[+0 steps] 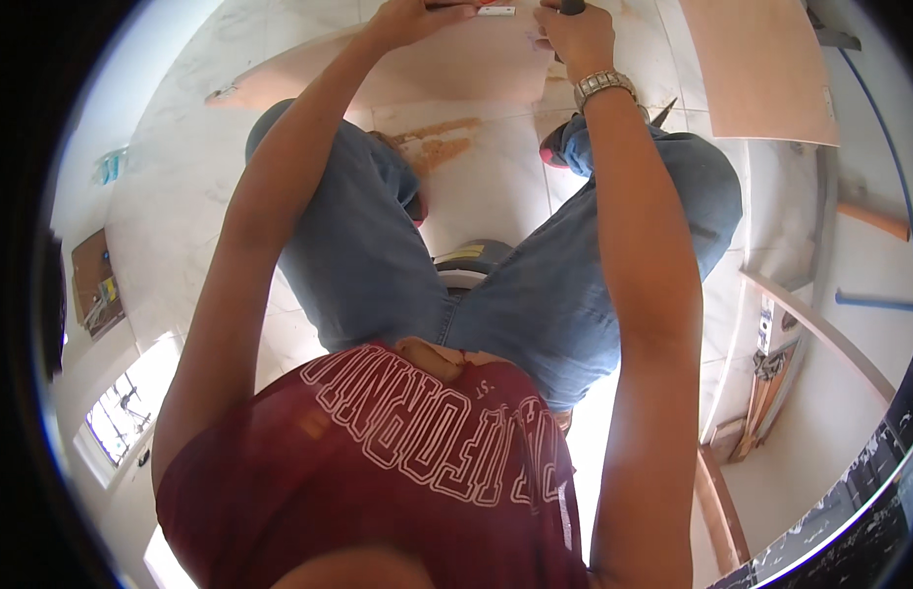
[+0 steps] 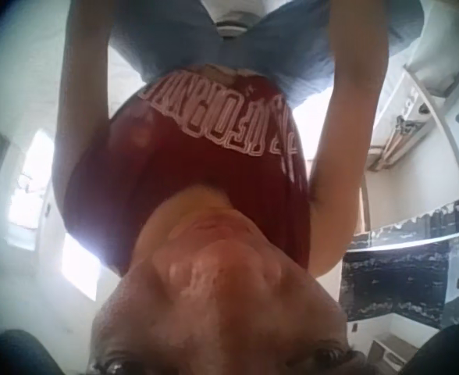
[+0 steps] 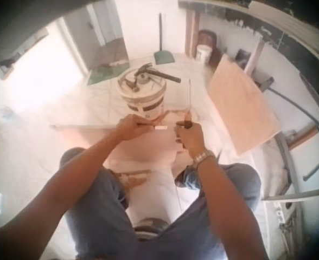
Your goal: The person attaches a metal hinge to a curved piece of wood by using a utility knife to clear debris, hammering a small guide hole, and then driving a screw with a screwdriver.
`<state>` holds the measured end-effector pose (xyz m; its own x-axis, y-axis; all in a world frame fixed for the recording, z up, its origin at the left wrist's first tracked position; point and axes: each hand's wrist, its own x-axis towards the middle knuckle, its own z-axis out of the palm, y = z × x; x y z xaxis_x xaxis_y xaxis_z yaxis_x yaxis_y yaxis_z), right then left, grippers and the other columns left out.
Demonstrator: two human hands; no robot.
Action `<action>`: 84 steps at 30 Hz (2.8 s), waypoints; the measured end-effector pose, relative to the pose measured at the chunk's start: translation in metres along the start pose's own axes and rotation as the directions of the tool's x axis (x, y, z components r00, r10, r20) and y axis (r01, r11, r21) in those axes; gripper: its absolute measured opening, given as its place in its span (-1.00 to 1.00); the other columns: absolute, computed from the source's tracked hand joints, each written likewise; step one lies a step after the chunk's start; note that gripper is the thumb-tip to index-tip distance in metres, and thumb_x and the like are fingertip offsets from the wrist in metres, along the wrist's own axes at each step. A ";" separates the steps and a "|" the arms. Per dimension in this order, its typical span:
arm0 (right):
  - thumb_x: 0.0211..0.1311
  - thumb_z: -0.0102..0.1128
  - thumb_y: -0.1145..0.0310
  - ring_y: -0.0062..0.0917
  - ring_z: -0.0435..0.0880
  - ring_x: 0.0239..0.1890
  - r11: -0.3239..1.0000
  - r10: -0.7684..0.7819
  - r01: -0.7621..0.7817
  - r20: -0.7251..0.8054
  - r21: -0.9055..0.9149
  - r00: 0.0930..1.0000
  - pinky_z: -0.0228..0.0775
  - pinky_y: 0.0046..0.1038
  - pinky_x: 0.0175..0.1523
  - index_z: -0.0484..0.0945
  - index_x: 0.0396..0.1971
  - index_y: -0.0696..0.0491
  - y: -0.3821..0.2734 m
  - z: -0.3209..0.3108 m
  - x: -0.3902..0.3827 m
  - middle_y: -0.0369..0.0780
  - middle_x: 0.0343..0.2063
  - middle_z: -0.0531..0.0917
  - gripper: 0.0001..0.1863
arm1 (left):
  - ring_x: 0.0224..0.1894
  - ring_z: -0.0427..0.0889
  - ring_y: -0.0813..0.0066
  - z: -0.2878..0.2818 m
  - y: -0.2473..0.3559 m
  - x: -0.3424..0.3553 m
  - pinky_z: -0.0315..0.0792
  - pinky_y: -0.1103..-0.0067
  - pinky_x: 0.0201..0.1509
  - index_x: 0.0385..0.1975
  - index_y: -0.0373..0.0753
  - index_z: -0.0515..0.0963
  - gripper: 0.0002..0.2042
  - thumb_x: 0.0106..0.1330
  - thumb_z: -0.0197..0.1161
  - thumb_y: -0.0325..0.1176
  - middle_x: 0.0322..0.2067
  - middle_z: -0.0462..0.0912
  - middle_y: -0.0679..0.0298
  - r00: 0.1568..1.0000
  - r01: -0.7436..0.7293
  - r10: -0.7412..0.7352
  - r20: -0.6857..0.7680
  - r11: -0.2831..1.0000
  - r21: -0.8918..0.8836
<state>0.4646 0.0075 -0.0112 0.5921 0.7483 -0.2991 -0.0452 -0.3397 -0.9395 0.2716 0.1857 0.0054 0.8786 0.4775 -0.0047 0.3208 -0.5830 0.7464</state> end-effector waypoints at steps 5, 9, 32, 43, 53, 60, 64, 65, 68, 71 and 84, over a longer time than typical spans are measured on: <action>0.24 0.40 0.24 -0.55 0.68 -0.49 0.980 -0.059 0.064 -0.033 0.188 0.998 0.47 -0.55 -0.45 0.65 0.00 0.24 0.001 -0.009 0.006 -0.25 -0.44 0.69 -0.56 | -0.26 0.73 0.27 0.005 0.006 0.024 0.51 0.39 -0.22 -0.21 -0.20 0.75 -0.81 0.18 0.44 -0.38 -0.32 0.77 0.11 0.997 -0.069 0.068 -0.022 0.995 -0.067; 0.25 0.42 0.19 -0.55 0.70 -0.48 0.984 -0.046 0.044 0.012 0.172 0.999 0.44 -0.56 -0.45 0.65 0.01 0.23 -0.007 -0.011 -0.004 -0.26 -0.44 0.69 -0.53 | -0.25 0.72 0.16 0.015 -0.001 0.017 0.54 0.37 -0.19 -0.31 -0.22 0.69 -0.85 0.12 0.45 -0.46 -0.32 0.73 0.11 0.904 -0.410 0.413 -0.112 0.911 0.056; 0.04 0.60 0.24 -0.50 0.80 -0.36 0.945 -0.224 0.229 0.050 -0.234 0.973 0.74 -0.51 -0.24 0.74 -0.15 0.23 -0.009 0.045 0.009 -0.14 -0.33 0.78 -0.56 | -0.07 0.69 0.02 -0.020 -0.018 -0.041 0.56 0.16 -0.05 -0.05 -0.04 0.68 -0.68 0.16 0.41 -0.28 -0.09 0.73 0.15 0.988 -0.095 0.138 -0.066 0.893 0.440; 0.08 0.57 0.23 -0.51 0.78 -0.36 0.989 -0.140 0.144 0.091 -0.041 0.986 0.73 -0.53 -0.20 0.73 -0.15 0.24 -0.012 0.044 0.005 -0.15 -0.36 0.76 -0.57 | -0.19 0.71 0.12 0.010 -0.023 -0.043 0.57 0.27 -0.13 -0.07 -0.09 0.65 -0.70 0.18 0.44 -0.36 -0.24 0.71 0.18 0.890 -0.230 0.332 -0.313 0.919 0.320; 0.16 0.50 0.28 -0.55 0.76 -0.34 0.998 -0.067 0.068 0.144 -0.002 0.987 0.68 -0.57 -0.22 0.71 -0.15 0.26 -0.010 0.036 -0.003 -0.16 -0.37 0.76 -0.63 | -0.25 0.80 0.40 0.000 -0.007 -0.047 0.62 0.53 -0.11 -0.08 -0.16 0.76 -0.77 0.29 0.44 -0.32 -0.20 0.81 0.24 0.977 0.001 -0.002 -0.213 1.000 -0.004; 0.21 0.48 0.16 -0.59 0.75 -0.38 0.996 -0.047 0.057 0.135 -0.069 0.990 0.64 -0.56 -0.27 0.72 -0.17 0.25 -0.014 0.027 -0.002 -0.18 -0.41 0.75 -0.58 | -0.19 0.79 0.34 -0.003 -0.002 -0.040 0.62 0.51 -0.05 -0.06 -0.21 0.75 -0.75 0.29 0.44 -0.33 -0.16 0.79 0.17 0.983 -0.060 0.081 -0.167 0.990 0.127; 0.32 0.31 -0.01 -0.45 0.71 -0.41 0.855 -0.167 0.139 -0.012 -0.500 0.986 0.58 -0.39 -0.24 0.70 -0.18 0.20 -0.064 0.017 -0.021 -0.15 -0.45 0.71 -0.51 | -0.17 0.78 0.31 -0.004 -0.005 -0.044 0.62 0.50 -0.02 -0.07 -0.23 0.74 -0.75 0.28 0.43 -0.35 -0.16 0.78 0.15 0.985 -0.008 0.011 -0.171 1.000 0.017; 0.34 0.25 -0.03 -0.39 0.70 -0.40 0.861 -0.049 0.036 -0.012 -0.507 0.999 0.56 -0.34 -0.19 0.69 -0.16 0.19 -0.085 0.016 -0.034 -0.13 -0.45 0.70 -0.50 | -0.17 0.78 0.31 -0.006 -0.004 -0.045 0.62 0.50 -0.02 -0.07 -0.24 0.74 -0.75 0.28 0.43 -0.35 -0.17 0.79 0.15 0.984 0.005 -0.001 -0.179 1.000 0.021; 0.32 0.24 0.07 -0.35 0.69 -0.32 0.865 -0.221 0.224 0.058 -0.449 0.973 0.52 -0.31 -0.09 0.65 -0.09 0.16 -0.086 -0.013 -0.041 -0.13 -0.40 0.70 -0.57 | -0.19 0.77 0.33 -0.006 -0.005 -0.040 0.61 0.50 -0.03 -0.07 -0.25 0.73 -0.75 0.28 0.43 -0.37 -0.18 0.79 0.16 0.988 0.002 0.004 -0.153 0.999 0.035; 0.30 0.25 0.20 -0.37 0.68 -0.27 0.846 -0.306 0.301 0.061 -0.439 0.950 0.51 -0.32 -0.04 0.64 0.02 0.13 -0.081 -0.027 -0.058 -0.16 -0.37 0.70 -0.60 | -0.17 0.77 0.37 -0.003 0.005 -0.045 0.61 0.51 -0.05 -0.07 -0.26 0.72 -0.75 0.27 0.43 -0.40 -0.22 0.78 0.18 0.987 0.106 -0.108 -0.123 0.994 -0.017; 0.26 0.44 0.38 -0.60 0.66 -0.48 0.738 -0.675 0.655 -0.199 -0.162 0.711 0.52 -0.54 -0.35 0.49 0.09 0.16 -0.123 -0.023 -0.103 -0.19 -0.42 0.74 -0.55 | -0.27 0.65 0.14 0.030 0.012 -0.089 0.55 0.40 -0.11 -0.20 -0.21 0.53 -0.79 0.18 0.33 -0.54 -0.18 0.60 0.27 0.818 -0.409 0.531 -0.222 0.808 0.425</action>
<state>0.4276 -0.0409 0.1386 0.6116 0.6475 0.4546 0.4852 0.1470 -0.8620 0.2077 0.1159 -0.0050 0.8104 0.2267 0.5402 0.0498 -0.9454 0.3220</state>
